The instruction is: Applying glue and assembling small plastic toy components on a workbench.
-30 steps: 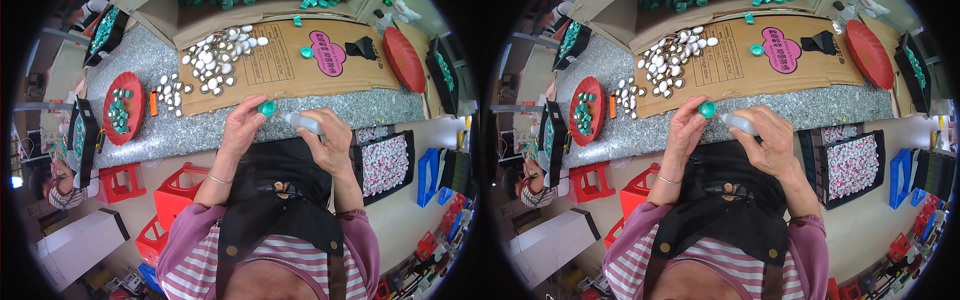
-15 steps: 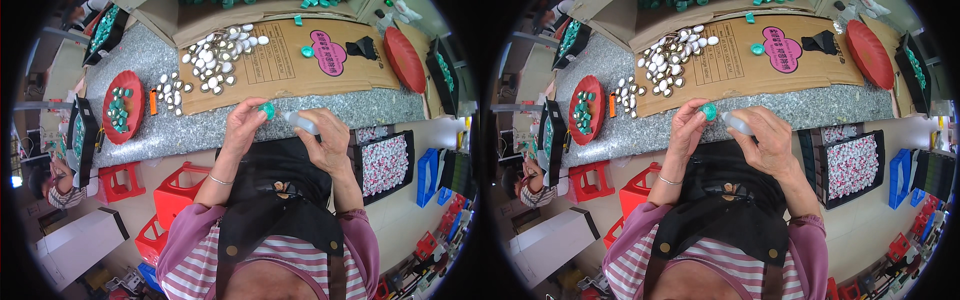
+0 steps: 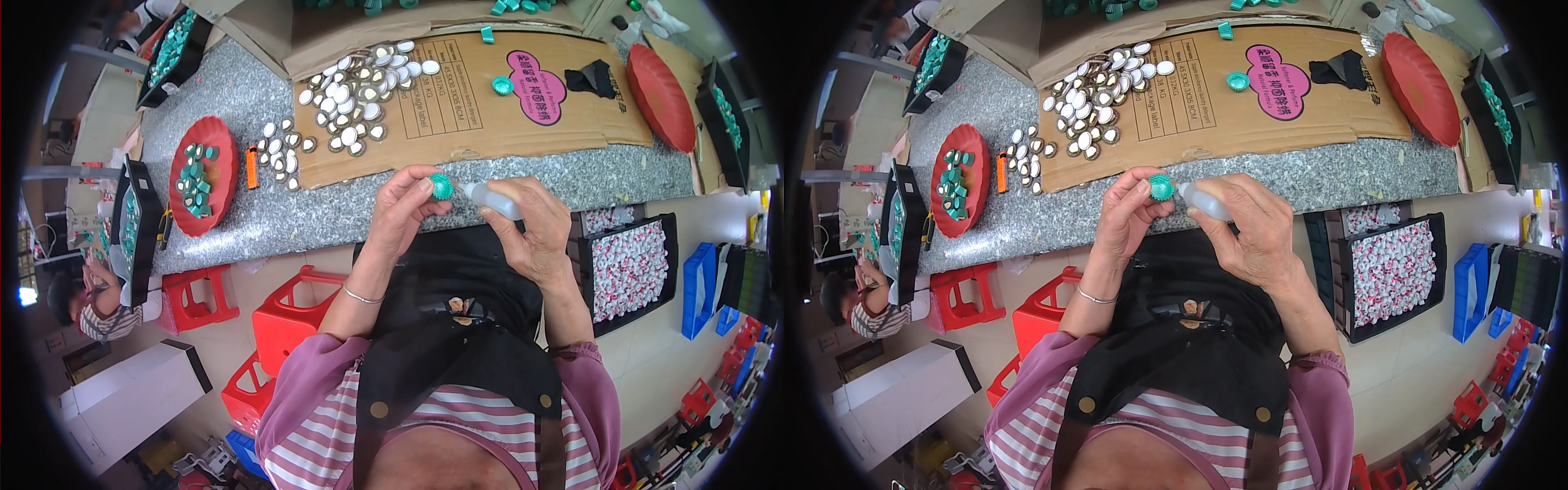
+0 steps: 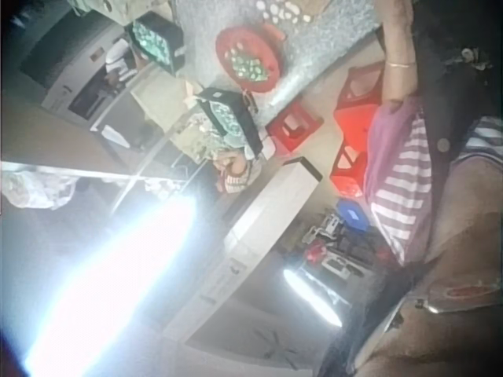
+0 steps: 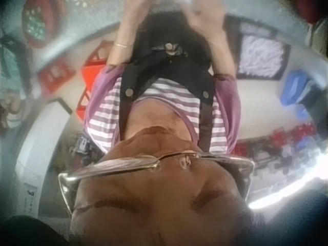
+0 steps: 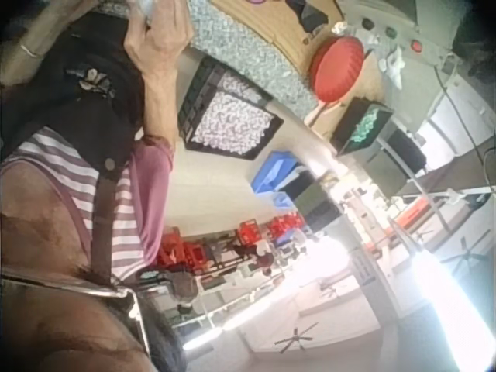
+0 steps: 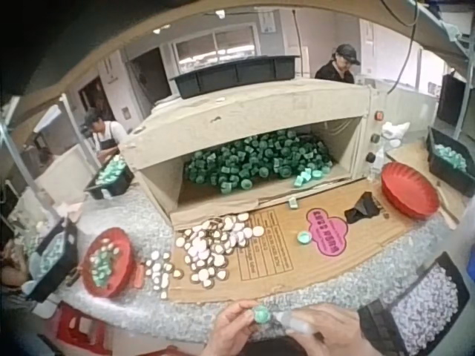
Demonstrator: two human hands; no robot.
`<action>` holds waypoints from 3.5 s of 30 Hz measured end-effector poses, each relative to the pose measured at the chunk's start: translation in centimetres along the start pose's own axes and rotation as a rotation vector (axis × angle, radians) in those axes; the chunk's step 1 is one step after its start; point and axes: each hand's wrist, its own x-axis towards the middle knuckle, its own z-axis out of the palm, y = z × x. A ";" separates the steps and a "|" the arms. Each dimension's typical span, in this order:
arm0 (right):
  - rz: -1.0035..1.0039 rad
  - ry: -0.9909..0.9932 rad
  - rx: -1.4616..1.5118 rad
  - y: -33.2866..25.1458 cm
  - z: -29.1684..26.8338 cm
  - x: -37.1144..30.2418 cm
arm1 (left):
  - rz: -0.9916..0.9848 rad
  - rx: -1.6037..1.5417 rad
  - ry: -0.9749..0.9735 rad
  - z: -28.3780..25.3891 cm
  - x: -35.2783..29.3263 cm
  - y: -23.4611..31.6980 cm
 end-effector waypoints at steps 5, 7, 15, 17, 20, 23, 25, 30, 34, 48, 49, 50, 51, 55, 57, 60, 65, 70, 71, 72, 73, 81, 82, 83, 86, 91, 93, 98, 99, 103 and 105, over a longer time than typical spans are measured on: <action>0.016 -0.004 -0.002 -0.1 -0.1 -0.1 | -0.017 -0.019 -0.008 0.1 -0.1 -0.1; 0.013 -0.003 0.004 0.0 -0.1 -0.1 | -0.024 -0.025 -0.010 0.2 0.1 -0.2; 0.356 0.220 0.464 2.3 -1.6 -3.0 | -0.032 -0.072 0.009 -0.5 0.4 -0.4; 0.474 0.333 0.722 4.8 -2.7 -4.5 | -0.005 -0.073 0.004 -0.7 0.3 -0.1; 0.556 0.533 0.555 8.5 -4.1 -6.0 | 0.041 -0.065 0.030 -1.6 0.1 0.6; 0.570 0.463 0.295 11.5 -5.6 -6.6 | 0.083 -0.116 0.085 -2.3 0.0 1.0; 0.566 0.441 0.169 12.3 -5.6 -6.8 | 0.110 -0.125 0.089 -3.2 -0.4 1.3; 0.518 0.568 -0.227 10.3 -4.4 -8.0 | 0.145 -0.118 0.162 -4.1 -1.0 2.1; 0.260 0.217 -0.281 5.4 0.8 -3.9 | 0.137 -0.106 0.165 -4.0 -0.4 2.7; -0.141 -0.276 -0.509 12.8 8.0 11.4 | 0.123 -0.235 0.043 -5.8 -2.2 3.0; 0.271 -0.374 -0.299 11.8 7.2 11.3 | 0.128 -0.244 0.027 -5.9 -2.0 3.0; 0.684 -0.454 -0.077 11.1 6.4 11.0 | 0.129 -0.252 0.013 -5.9 -1.9 3.0; 0.798 -0.526 0.078 11.2 5.7 10.8 | 0.124 -0.249 0.006 -5.9 -1.8 3.2; 0.875 -0.591 -0.017 10.5 5.0 9.8 | 0.083 -0.261 -0.003 -5.6 -1.1 3.0; 0.672 -0.497 -0.107 10.0 4.8 9.2 | 0.082 -0.234 -0.036 -5.6 -1.2 2.8; 0.377 -0.520 -0.281 8.5 4.2 8.6 | 0.075 -0.259 0.026 -5.2 -1.8 2.7; 0.204 -0.473 -0.290 8.3 5.7 6.8 | 0.111 -0.249 0.033 -4.3 -1.7 2.4; 0.335 -0.603 -0.616 7.4 5.4 6.8 | 0.144 -0.258 0.010 -4.1 -1.8 2.5; 0.339 -0.607 -0.614 7.1 5.2 6.8 | 0.136 -0.259 0.014 -4.1 -1.8 2.4; 0.415 -0.591 -0.611 6.8 4.9 6.9 | 0.127 -0.260 0.018 -4.2 -1.9 2.2; 0.491 -0.574 -0.609 6.9 4.6 6.8 | 0.122 -0.263 0.024 -4.3 -1.9 1.9; 0.013 -0.549 -0.374 8.6 3.9 5.8 | 0.059 -0.353 -0.055 -3.0 -1.9 1.9; 0.020 -0.580 -0.385 8.6 3.9 5.9 | 0.060 -0.347 -0.051 -2.9 -1.8 1.8; 0.019 -0.578 -0.376 8.5 4.1 5.9 | 0.070 -0.361 -0.050 -2.9 -1.7 1.7; 0.008 -0.576 -0.453 8.1 4.4 5.8 | 0.082 -0.366 -0.039 -2.8 -1.3 1.0; 0.151 -0.335 -0.226 5.5 4.1 3.9 | 0.108 -0.411 -0.073 -2.7 -0.8 0.3; 0.269 -0.224 -0.052 3.2 3.8 2.7 | 0.106 -0.428 -0.073 -2.5 -0.7 0.1; 0.279 -0.117 0.038 0.5 4.2 0.6 | 0.050 -0.386 -0.082 -2.1 -0.3 -0.6; 0.263 -0.105 0.026 0.3 4.2 0.5 | 0.046 -0.384 -0.084 -2.0 -0.2 -0.6; 0.229 -0.117 0.026 0.6 4.5 0.3 | 0.064 -0.344 -0.094 -1.7 -0.2 -0.7; 0.235 -0.116 0.030 0.8 4.6 0.3 | 0.077 -0.312 -0.087 -1.3 -0.1 -0.8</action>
